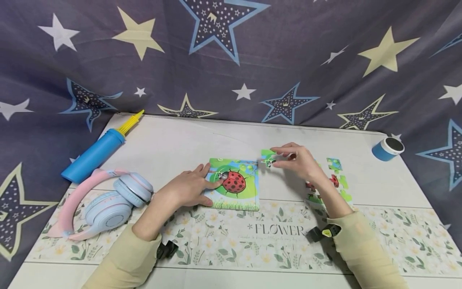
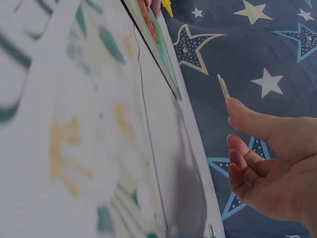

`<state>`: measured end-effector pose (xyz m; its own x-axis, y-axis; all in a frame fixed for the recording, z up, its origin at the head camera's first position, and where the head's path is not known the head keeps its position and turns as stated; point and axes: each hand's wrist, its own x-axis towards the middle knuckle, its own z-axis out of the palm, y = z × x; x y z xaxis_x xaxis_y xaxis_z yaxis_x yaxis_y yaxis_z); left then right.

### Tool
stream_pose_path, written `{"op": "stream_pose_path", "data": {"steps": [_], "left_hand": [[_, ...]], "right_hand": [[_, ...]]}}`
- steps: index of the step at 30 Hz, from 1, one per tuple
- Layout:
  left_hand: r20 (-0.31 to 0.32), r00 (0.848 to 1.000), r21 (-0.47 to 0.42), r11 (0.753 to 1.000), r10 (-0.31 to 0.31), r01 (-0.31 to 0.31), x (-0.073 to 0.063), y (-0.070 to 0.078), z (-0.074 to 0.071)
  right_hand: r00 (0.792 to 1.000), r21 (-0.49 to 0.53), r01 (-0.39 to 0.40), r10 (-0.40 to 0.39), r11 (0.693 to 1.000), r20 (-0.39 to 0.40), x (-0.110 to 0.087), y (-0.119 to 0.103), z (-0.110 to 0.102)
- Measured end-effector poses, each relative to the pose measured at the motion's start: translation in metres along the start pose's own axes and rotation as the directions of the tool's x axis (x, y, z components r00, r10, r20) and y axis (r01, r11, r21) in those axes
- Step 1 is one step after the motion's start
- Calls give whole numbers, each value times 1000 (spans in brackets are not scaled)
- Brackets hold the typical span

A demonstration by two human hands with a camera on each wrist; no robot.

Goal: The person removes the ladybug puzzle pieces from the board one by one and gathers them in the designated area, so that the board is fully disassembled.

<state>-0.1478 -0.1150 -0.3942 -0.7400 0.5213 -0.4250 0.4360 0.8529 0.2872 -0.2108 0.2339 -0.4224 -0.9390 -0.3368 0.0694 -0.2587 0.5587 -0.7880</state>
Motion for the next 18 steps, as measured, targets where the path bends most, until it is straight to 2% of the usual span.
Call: {"op": "stream_pose_path", "data": {"steps": [10,18], "left_hand": [[2,1000,-1,1000,-2,2,0,0,-1],[8,1000,-9,1000,-5,5,0,1,-1]], "right_hand": [[1000,-5,-13,13,1000,23,-2,14,-13],[999,-49,-26,28,998,45,-1,27,-23]]}}
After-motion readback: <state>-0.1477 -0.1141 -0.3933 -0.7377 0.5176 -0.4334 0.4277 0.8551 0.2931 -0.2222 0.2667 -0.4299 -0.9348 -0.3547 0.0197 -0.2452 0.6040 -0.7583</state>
